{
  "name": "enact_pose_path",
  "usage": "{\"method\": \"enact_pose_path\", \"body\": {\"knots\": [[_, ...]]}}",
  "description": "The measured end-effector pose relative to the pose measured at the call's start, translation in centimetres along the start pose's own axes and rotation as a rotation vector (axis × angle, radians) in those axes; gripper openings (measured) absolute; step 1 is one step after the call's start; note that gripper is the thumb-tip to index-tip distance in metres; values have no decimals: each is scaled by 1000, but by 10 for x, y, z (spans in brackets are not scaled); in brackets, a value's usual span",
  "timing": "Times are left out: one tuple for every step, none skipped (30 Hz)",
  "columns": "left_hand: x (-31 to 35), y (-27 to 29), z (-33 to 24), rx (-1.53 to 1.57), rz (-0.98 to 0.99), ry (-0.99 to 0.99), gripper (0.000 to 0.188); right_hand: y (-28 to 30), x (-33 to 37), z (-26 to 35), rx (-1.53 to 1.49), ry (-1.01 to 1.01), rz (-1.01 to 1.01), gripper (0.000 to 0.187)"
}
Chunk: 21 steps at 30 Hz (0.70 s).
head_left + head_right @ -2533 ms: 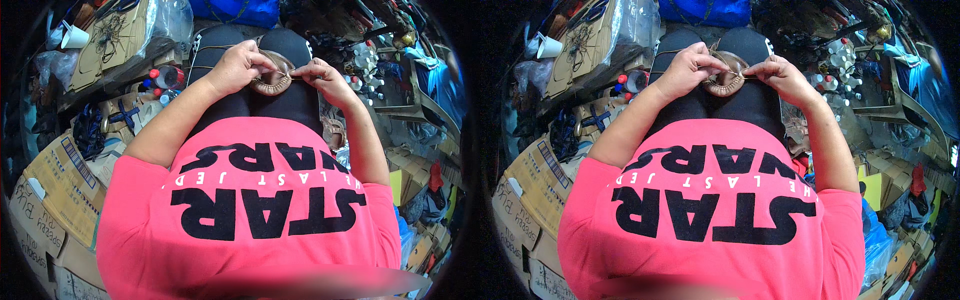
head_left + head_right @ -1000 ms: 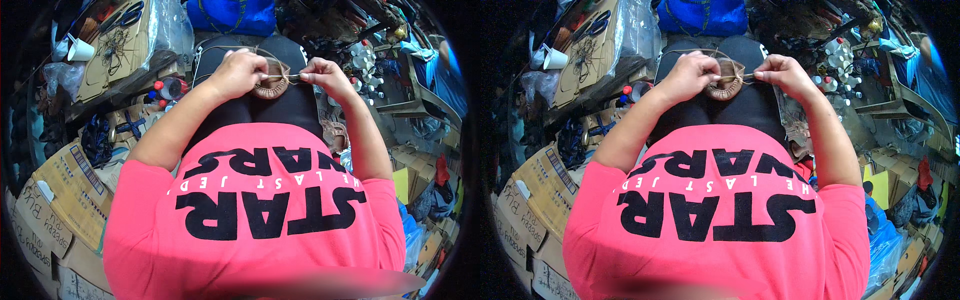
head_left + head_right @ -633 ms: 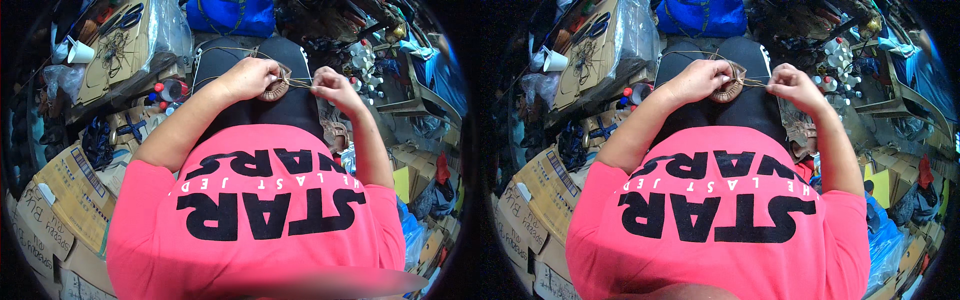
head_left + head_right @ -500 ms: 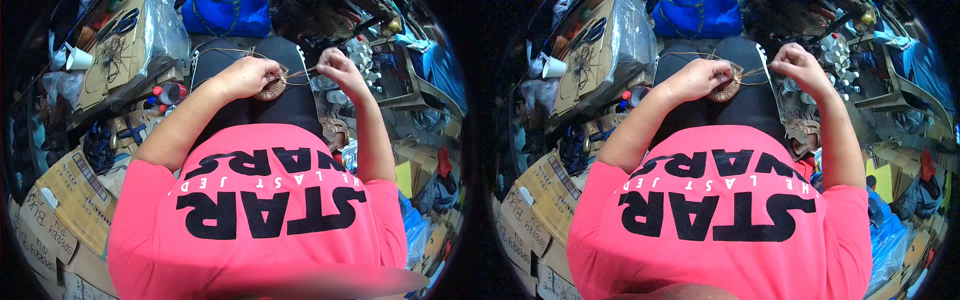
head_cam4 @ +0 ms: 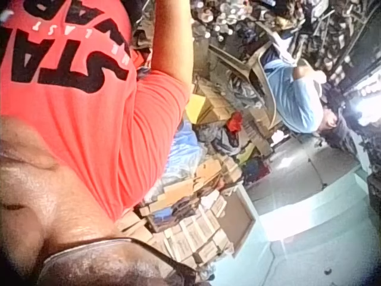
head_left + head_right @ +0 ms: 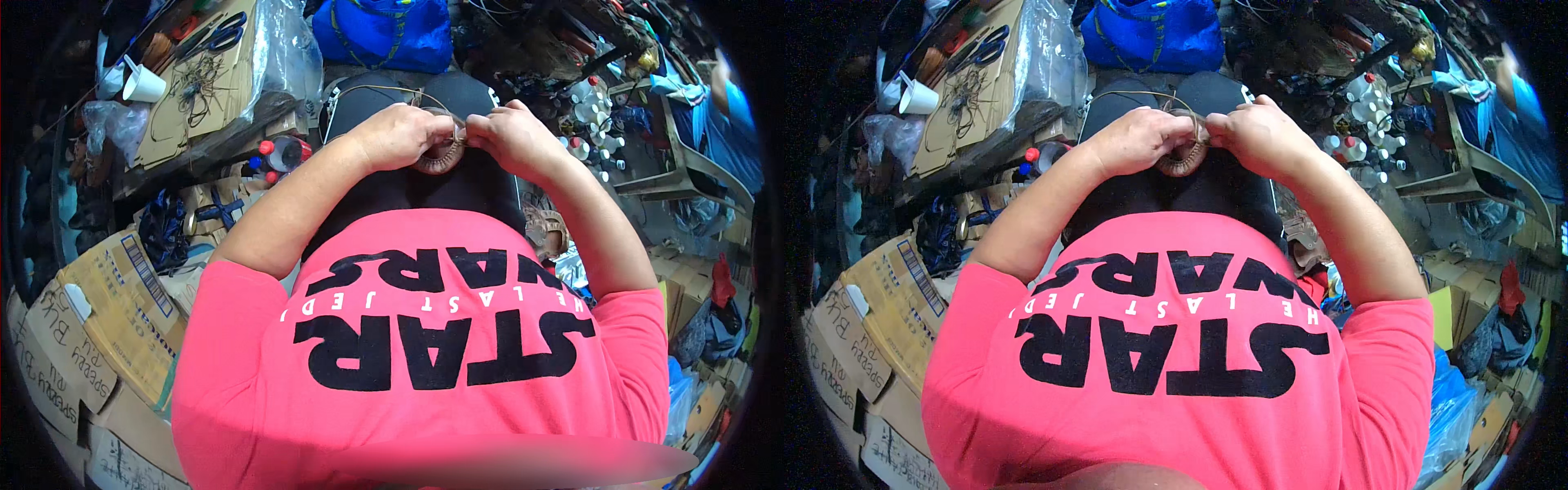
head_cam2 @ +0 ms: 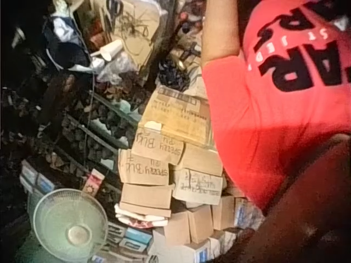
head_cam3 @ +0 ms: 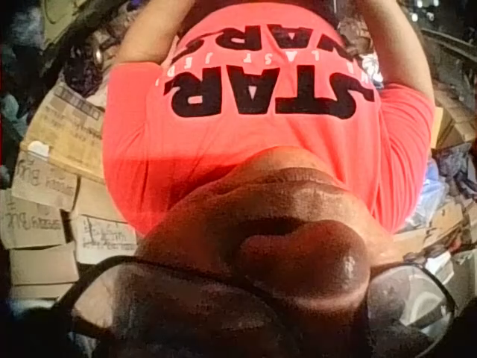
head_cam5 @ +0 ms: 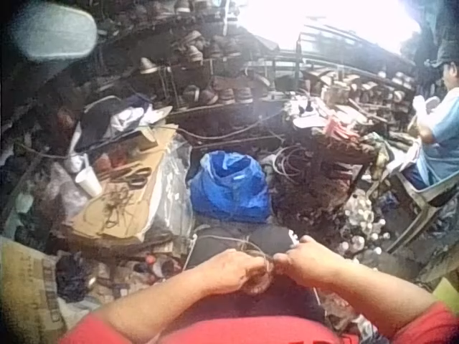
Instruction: Hand-stitching the edges of a brown leather shoe component using a needle and thread.
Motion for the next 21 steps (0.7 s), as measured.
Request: {"method": "enact_pose_path", "body": {"knots": [[4,3,-2,41,-19,-34,6,-2,1,-1,1,9,2,11],[7,7,-4,41,-24,-27,6,-5,2,-1,-25,15,-12,10],[10,10,-10,-43,-9,-42,6,-8,3,-2,-51,21,-26,9],[14,10,-14,-126,8,-57,5,-10,5,-2,-52,26,-23,9],[18,11,-15,-126,5,-52,5,-11,8,-1,-101,30,-46,9],[22,12,-17,-168,-19,-66,5,-11,10,-1,-150,33,-68,9],[26,13,-18,-209,-41,-80,6,-10,12,-1,-205,44,-110,10],[30,15,-15,-209,-44,-78,6,-10,14,-5,-203,46,-108,10],[34,18,-10,-238,-44,-42,6,-10,20,-15,-198,5,-98,8],[40,21,-3,-267,-43,-6,7,-10,27,-25,-192,-36,-88,6],[52,27,5,-341,-63,21,7,-10,39,-38,-151,-91,-139,6],[66,35,16,-353,-70,86,5,-7,48,-48,-115,-191,-70,6],[81,48,29,-326,-32,220,8,-8,67,-70,-111,-274,-90,8],[104,63,39,-271,-107,323,12,-15,89,-99,-79,-355,-13,5],[127,75,52,-62,-256,402,11,-19,109,-120,-378,-531,-49,4],[146,87,64,61,-302,561,8,-25,126,-133,-680,-705,-82,5],[157,98,70,303,-397,589,7,-18,127,-135,-948,-635,-268,8],[151,110,53,576,-486,598,6,-7,124,-134,-1211,-550,-456,11],[140,119,45,654,-548,416,7,-5,117,-132,-1455,-525,-572,12],[129,132,37,720,-614,224,7,4,101,-124,-1580,-359,-699,14],[113,136,20,867,-618,69,11,10,76,-108,-1769,-207,-713,17]]}}
Point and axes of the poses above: each hand's wrist, its own x-axis away from the middle knuckle, its own y-axis out of the back of the hand, z = x × y, the point moved 5 cm from there along -x, towards the middle knuckle, and after that the axes turned 1 degree about x, right-handed, at the moved point
